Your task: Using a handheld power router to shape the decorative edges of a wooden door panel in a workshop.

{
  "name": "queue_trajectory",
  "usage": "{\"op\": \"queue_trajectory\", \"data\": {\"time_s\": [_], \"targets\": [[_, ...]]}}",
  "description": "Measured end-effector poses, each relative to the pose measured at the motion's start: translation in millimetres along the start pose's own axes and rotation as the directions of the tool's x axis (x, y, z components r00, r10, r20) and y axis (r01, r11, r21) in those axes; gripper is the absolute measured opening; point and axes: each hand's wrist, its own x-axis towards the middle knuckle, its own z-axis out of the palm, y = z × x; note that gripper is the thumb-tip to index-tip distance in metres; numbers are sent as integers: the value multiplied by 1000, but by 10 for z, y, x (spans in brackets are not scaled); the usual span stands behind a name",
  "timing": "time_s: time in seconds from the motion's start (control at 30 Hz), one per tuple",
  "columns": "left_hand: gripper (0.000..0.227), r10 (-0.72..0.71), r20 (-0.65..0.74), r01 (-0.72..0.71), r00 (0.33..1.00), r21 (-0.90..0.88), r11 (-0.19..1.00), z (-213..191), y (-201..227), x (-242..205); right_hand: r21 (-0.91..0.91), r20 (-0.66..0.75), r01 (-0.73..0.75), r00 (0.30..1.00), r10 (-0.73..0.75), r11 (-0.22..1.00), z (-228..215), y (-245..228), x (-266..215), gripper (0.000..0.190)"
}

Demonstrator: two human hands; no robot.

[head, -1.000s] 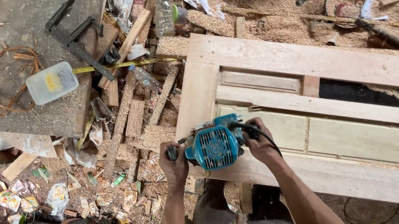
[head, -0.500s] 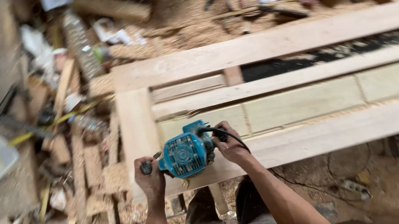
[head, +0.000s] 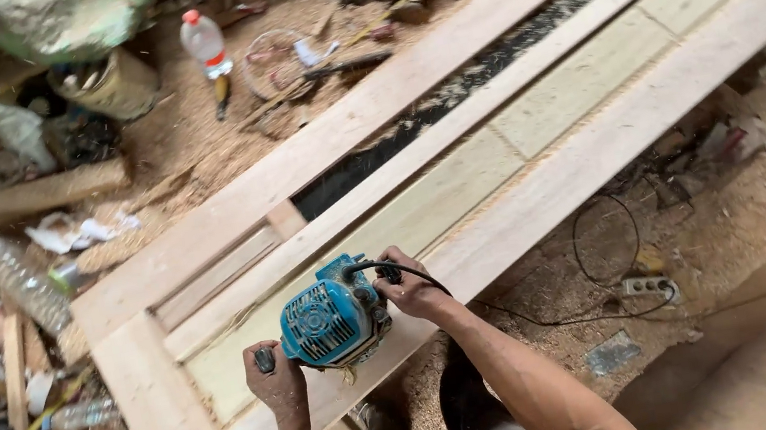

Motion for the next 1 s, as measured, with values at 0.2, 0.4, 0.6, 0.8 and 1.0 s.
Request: {"op": "queue_trajectory", "data": {"time_s": [0.2, 0.4, 0.6, 0.8, 1.0], "targets": [[9, 50, 16, -51, 999, 28, 998, 677, 180, -241, 24, -64, 32, 998, -30, 999, -600, 379, 150, 20], [12, 149, 31, -152, 988, 108, 983, 1275, 184, -395, 64, -132, 93, 988, -84, 994, -1149, 703, 262, 19], [31, 172, 68, -176, 983, 66, 982, 1953, 381, -625, 114, -148, 59, 988, -41, 992, -1831, 840, 310, 19], [7, 192, 66, -193, 979, 8, 981, 2639, -48, -489, 148, -228, -9, 973, 43, 989, -2463, 1188, 493, 29], [4, 231, 153, -225, 961, -53, 973, 3424, -91, -578, 177, -295, -43, 951, 94, 983, -3045, 1547, 686, 31]]}}
